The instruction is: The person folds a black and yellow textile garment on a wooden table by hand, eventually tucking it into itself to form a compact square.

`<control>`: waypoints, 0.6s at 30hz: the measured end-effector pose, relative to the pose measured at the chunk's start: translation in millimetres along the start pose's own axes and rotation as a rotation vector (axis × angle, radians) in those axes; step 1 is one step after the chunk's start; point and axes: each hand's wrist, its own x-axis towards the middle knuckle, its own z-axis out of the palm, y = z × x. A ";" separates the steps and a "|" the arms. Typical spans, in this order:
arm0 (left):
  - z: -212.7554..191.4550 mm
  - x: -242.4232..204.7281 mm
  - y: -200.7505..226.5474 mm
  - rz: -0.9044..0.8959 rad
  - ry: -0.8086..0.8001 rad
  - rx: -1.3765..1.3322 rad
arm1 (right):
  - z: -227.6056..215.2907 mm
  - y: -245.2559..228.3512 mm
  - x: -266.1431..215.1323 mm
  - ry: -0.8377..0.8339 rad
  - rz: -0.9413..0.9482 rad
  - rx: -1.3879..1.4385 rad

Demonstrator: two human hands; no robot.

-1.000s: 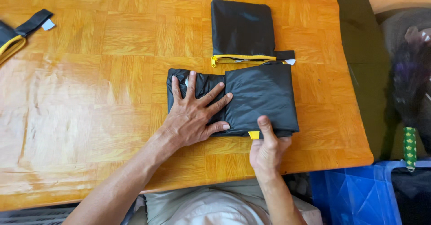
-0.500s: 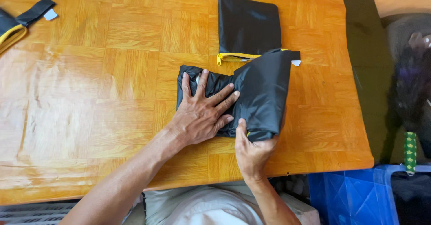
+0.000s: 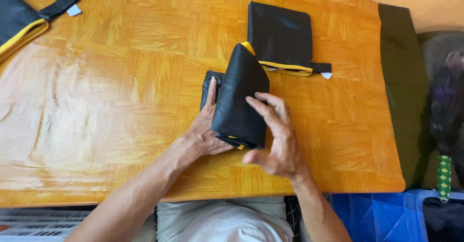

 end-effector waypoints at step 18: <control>-0.5 -6.6 9.3 -0.063 0.124 0.060 | 23.3 69.8 100.5 -0.108 -0.065 -0.153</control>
